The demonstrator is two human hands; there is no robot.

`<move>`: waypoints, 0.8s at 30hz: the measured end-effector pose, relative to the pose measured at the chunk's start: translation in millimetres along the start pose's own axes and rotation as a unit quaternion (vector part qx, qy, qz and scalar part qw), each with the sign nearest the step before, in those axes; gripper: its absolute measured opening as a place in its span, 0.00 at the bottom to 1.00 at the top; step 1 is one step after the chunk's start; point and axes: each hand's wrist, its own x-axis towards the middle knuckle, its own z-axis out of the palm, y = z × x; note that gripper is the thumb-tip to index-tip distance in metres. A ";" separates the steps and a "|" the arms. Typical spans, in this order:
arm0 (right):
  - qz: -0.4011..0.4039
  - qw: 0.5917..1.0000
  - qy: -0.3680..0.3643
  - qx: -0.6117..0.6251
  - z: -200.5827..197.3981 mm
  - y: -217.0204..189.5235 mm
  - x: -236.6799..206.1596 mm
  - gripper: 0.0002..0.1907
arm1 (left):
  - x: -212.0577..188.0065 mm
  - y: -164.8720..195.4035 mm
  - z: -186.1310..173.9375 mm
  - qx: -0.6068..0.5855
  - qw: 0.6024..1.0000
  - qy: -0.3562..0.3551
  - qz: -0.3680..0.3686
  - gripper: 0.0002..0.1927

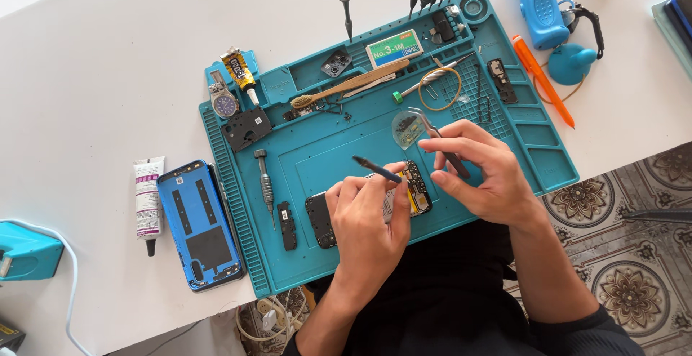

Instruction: The person works on a disassembled smartphone on a teal repair mat, using a pry tool and a brush to loosen and lift the battery out of the phone body, then continues prying and cleaning around the battery compartment with a spudger and brush.

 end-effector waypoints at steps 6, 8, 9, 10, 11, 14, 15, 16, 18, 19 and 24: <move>-0.023 0.999 0.033 -0.031 -0.1 1.8 0.7 0.16 | -1.3 0.7 -2.1 -0.061 0.994 -0.063 0.061 0.12; -0.020 0.991 0.078 -0.110 1.6 -0.3 1.9 0.14 | -2.1 0.9 -1.2 -0.063 0.992 -0.075 0.082 0.12; -0.015 0.980 0.103 -0.170 4.3 -1.6 3.1 0.13 | -2.4 1.0 -0.9 -0.062 0.991 -0.075 0.088 0.12; -0.011 0.965 0.129 -0.230 6.9 -2.7 5.1 0.12 | -2.3 0.5 -0.7 -0.061 0.991 -0.074 0.096 0.12; -0.013 0.962 0.119 -0.247 8.4 -3.9 7.3 0.11 | -1.9 0.1 -0.3 -0.059 0.991 -0.075 0.097 0.13; -0.027 0.950 0.113 -0.291 10.2 -8.2 12.0 0.09 | -1.1 -0.2 2.2 -0.053 0.992 -0.071 0.088 0.13; -0.039 0.945 0.127 -0.300 10.3 -10.4 11.7 0.09 | -0.8 0.0 3.4 -0.049 0.994 -0.065 0.079 0.13; -0.050 0.940 0.140 -0.306 10.2 -12.6 10.4 0.09 | -1.5 0.2 3.6 -0.043 0.995 -0.060 0.067 0.13; -0.070 0.971 0.104 -0.206 6.8 -14.6 9.8 0.10 | -1.8 -0.6 3.8 -0.021 0.996 -0.060 0.059 0.13; -0.079 0.981 0.086 -0.154 4.8 -14.8 9.3 0.10 | -1.7 -1.1 4.5 -0.010 0.997 -0.060 0.055 0.14; -0.134 0.987 0.018 -0.083 10.6 -10.5 4.1 0.17 | -2.6 -3.7 6.3 0.000 0.995 -0.072 0.065 0.13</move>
